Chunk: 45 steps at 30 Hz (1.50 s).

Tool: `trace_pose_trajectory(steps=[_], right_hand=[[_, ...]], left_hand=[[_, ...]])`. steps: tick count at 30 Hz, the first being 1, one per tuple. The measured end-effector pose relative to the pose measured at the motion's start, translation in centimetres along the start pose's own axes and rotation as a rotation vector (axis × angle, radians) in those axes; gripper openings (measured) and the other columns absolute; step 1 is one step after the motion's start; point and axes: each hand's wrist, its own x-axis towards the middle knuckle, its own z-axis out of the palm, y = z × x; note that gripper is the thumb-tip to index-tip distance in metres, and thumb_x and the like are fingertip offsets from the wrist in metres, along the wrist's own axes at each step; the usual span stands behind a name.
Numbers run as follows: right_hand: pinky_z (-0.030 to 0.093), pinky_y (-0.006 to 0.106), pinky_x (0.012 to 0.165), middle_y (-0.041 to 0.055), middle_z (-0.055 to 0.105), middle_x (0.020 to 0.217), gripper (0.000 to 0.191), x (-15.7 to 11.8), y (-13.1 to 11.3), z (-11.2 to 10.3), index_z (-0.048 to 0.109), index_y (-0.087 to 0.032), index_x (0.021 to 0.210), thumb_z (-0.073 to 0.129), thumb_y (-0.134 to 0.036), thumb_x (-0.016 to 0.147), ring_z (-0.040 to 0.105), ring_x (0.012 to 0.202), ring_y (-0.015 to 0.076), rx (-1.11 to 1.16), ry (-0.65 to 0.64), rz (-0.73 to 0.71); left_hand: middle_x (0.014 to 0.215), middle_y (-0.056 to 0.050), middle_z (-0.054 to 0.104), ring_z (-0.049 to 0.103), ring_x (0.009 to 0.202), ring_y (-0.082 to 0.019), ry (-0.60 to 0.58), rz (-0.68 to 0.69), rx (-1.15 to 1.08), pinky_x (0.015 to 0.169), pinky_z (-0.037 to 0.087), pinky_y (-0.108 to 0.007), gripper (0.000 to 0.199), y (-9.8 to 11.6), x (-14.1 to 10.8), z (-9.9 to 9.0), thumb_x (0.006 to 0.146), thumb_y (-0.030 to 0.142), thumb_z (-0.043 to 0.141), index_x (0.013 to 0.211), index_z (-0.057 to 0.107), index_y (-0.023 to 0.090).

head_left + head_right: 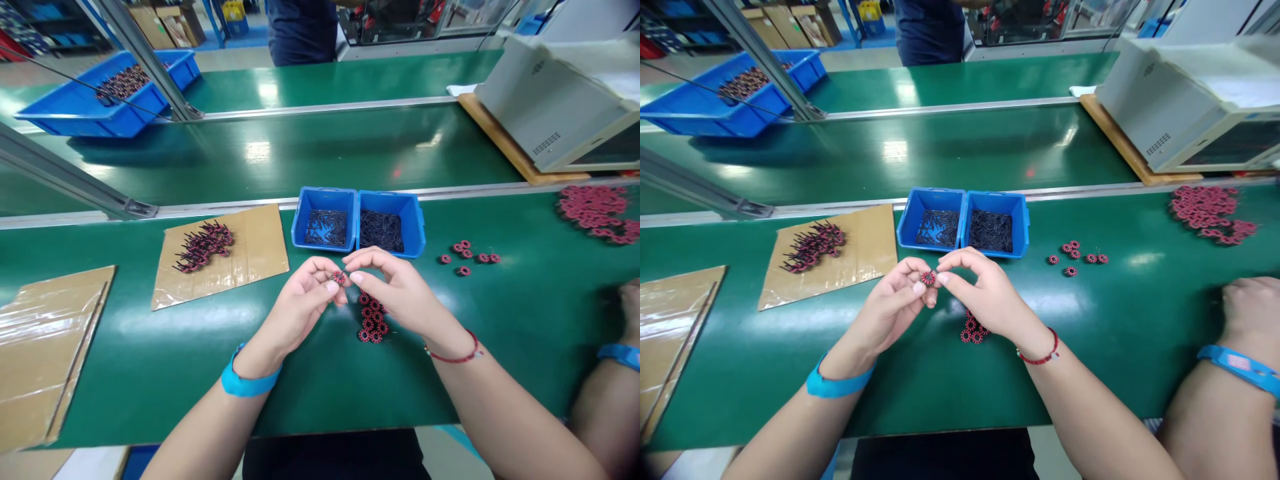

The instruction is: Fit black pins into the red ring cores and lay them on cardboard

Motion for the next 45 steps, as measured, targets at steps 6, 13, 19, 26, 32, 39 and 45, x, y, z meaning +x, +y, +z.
trace_pose_trajectory(steps=[6, 13, 19, 26, 32, 39, 45], right_hand=[[0.048, 0.043, 0.091, 0.0036, 0.071, 0.091, 0.013, -0.3, -1.0, -0.7, 0.063, -0.023, 0.079, 0.060, -0.018, 0.090, 0.065, 0.099, 0.0230, -0.372, 0.121, -0.270], [0.052, 0.040, 0.082, 0.0039, 0.071, 0.087, 0.006, -0.1, -0.8, -2.2, 0.068, -0.025, 0.084, 0.064, -0.024, 0.089, 0.066, 0.087, 0.0219, -0.202, 0.334, -0.128], [0.050, 0.031, 0.067, 0.0007, 0.070, 0.079, 0.016, 0.0, -0.4, -0.2, 0.070, -0.020, 0.102, 0.061, -0.028, 0.091, 0.064, 0.072, 0.0147, 0.261, -0.149, 0.184], [0.048, 0.029, 0.068, -0.0020, 0.065, 0.072, 0.008, 0.1, -0.6, 0.1, 0.064, -0.020, 0.080, 0.066, -0.025, 0.087, 0.061, 0.070, 0.0129, 0.324, -0.074, 0.114], [0.046, 0.028, 0.065, -0.0012, 0.063, 0.075, 0.008, 0.2, -0.6, -1.0, 0.065, -0.021, 0.080, 0.068, -0.027, 0.084, 0.056, 0.069, 0.0126, 0.242, 0.300, 0.036], [0.050, 0.029, 0.070, 0.0012, 0.071, 0.085, 0.008, 0.0, -0.1, 0.4, 0.067, -0.020, 0.092, 0.065, -0.022, 0.084, 0.064, 0.076, 0.0140, 0.166, 0.050, 0.141], [0.047, 0.027, 0.068, -0.0006, 0.065, 0.079, 0.012, -0.2, -0.6, 0.5, 0.065, -0.020, 0.076, 0.060, -0.016, 0.087, 0.060, 0.074, 0.0124, -0.040, 0.058, 0.001]], left_hand=[[0.084, -0.001, 0.068, 0.061, 0.066, -0.009, 0.054, -0.016, 0.163, 0.066, 0.048, -0.024, 0.018, -0.5, 0.1, -0.3, 0.082, 0.022, 0.074, 0.091, 0.060, 0.017], [0.084, -0.005, 0.072, 0.063, 0.064, -0.011, 0.024, -0.113, -0.026, 0.063, 0.050, -0.024, 0.019, -0.6, 0.4, -0.6, 0.084, 0.026, 0.073, 0.095, 0.063, 0.015], [0.078, -0.005, 0.073, 0.065, 0.058, -0.011, -0.092, -0.181, -0.106, 0.057, 0.049, -0.022, 0.019, -0.6, 0.2, -0.5, 0.085, 0.029, 0.073, 0.093, 0.064, 0.014], [0.078, -0.005, 0.073, 0.065, 0.057, -0.011, -0.099, -0.188, -0.133, 0.055, 0.050, -0.021, 0.020, -0.6, 0.1, -0.4, 0.088, 0.031, 0.070, 0.097, 0.066, 0.013], [0.079, -0.005, 0.073, 0.064, 0.059, -0.009, 0.009, -0.169, -0.223, 0.058, 0.051, -0.020, 0.014, -0.6, 0.4, -0.2, 0.087, 0.024, 0.069, 0.094, 0.066, 0.012], [0.084, -0.005, 0.072, 0.065, 0.066, -0.010, 0.066, -0.143, -0.235, 0.065, 0.052, -0.020, 0.014, -0.8, 0.6, -0.3, 0.082, 0.017, 0.073, 0.094, 0.065, 0.014], [0.082, -0.002, 0.071, 0.065, 0.065, -0.009, 0.076, -0.133, -0.172, 0.065, 0.052, -0.020, 0.017, -0.9, 0.3, 0.0, 0.078, 0.012, 0.076, 0.090, 0.064, 0.014]])
